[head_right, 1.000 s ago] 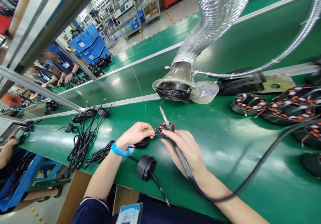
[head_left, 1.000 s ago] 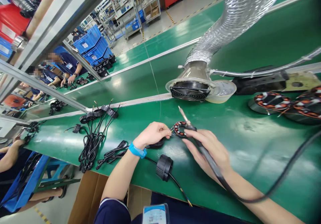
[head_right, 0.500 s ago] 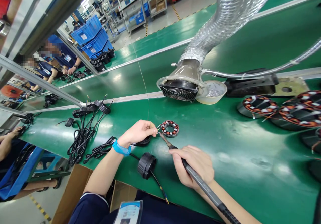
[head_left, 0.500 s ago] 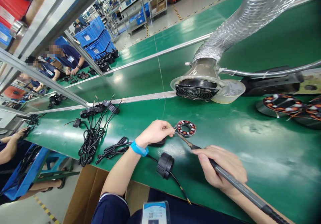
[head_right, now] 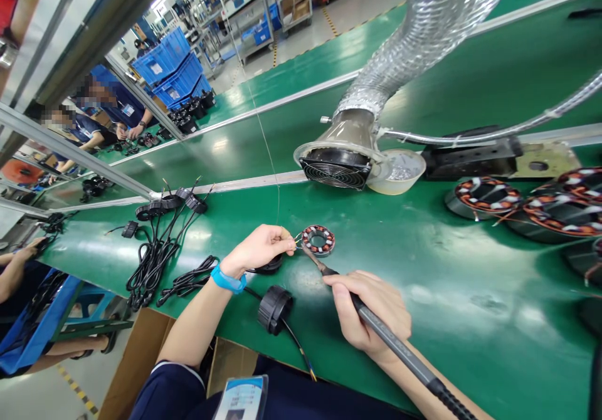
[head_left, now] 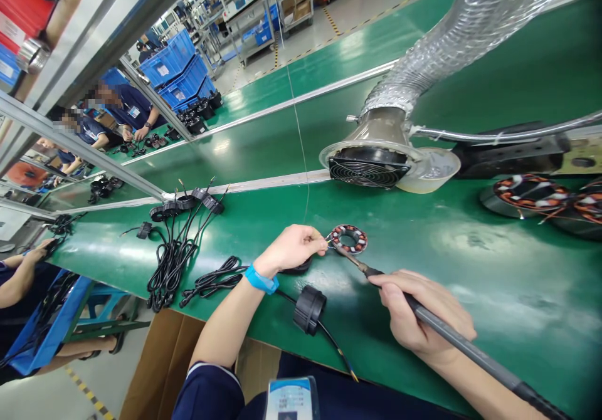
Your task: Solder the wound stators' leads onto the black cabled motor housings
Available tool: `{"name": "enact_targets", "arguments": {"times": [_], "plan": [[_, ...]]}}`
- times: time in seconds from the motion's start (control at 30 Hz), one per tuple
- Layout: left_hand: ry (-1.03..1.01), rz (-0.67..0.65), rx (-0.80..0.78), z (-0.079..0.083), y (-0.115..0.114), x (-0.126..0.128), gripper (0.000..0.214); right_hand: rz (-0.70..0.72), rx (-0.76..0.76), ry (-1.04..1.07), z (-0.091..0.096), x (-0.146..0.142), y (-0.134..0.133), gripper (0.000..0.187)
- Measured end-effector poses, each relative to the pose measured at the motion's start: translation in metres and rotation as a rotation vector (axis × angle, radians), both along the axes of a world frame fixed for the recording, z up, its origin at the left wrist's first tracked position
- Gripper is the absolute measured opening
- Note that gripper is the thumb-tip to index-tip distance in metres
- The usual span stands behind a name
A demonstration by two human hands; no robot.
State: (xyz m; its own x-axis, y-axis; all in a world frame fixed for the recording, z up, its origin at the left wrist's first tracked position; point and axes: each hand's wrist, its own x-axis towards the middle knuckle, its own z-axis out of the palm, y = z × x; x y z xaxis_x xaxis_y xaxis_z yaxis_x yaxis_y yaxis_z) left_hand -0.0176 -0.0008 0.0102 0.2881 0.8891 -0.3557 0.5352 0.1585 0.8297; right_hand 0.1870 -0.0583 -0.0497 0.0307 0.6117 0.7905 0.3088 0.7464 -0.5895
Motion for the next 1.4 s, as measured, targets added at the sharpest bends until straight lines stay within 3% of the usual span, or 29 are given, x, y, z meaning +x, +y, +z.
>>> {"name": "enact_targets", "arguments": {"times": [0.5, 0.67, 0.83, 0.97, 1.2, 1.4], "plan": [[0.03, -0.015, -0.005, -0.001, 0.001, -0.001, 0.023, -0.063, -0.025, -0.005, -0.004, 0.001, 0.003, 0.019], [0.01, -0.013, -0.005, -0.003, 0.001, -0.001, 0.023, -0.073, 0.017, -0.198, -0.004, 0.002, 0.019, 0.025], [-0.009, -0.009, -0.014, -0.004, 0.002, -0.001, 0.021, 0.025, -0.067, -0.432, -0.01, -0.003, 0.046, 0.052], [0.006, 0.001, -0.011, -0.001, 0.002, -0.001, 0.021, 0.136, -0.165, -0.502, -0.019, -0.005, 0.058, 0.048], [0.063, 0.011, 0.015, 0.013, 0.0, -0.009, 0.023, 0.196, -0.202, -0.427, -0.023, -0.002, 0.059, 0.039], [0.011, -0.033, -0.194, 0.022, 0.009, -0.025, 0.036, 0.17, -0.181, -0.364, -0.021, -0.003, 0.056, 0.041]]}}
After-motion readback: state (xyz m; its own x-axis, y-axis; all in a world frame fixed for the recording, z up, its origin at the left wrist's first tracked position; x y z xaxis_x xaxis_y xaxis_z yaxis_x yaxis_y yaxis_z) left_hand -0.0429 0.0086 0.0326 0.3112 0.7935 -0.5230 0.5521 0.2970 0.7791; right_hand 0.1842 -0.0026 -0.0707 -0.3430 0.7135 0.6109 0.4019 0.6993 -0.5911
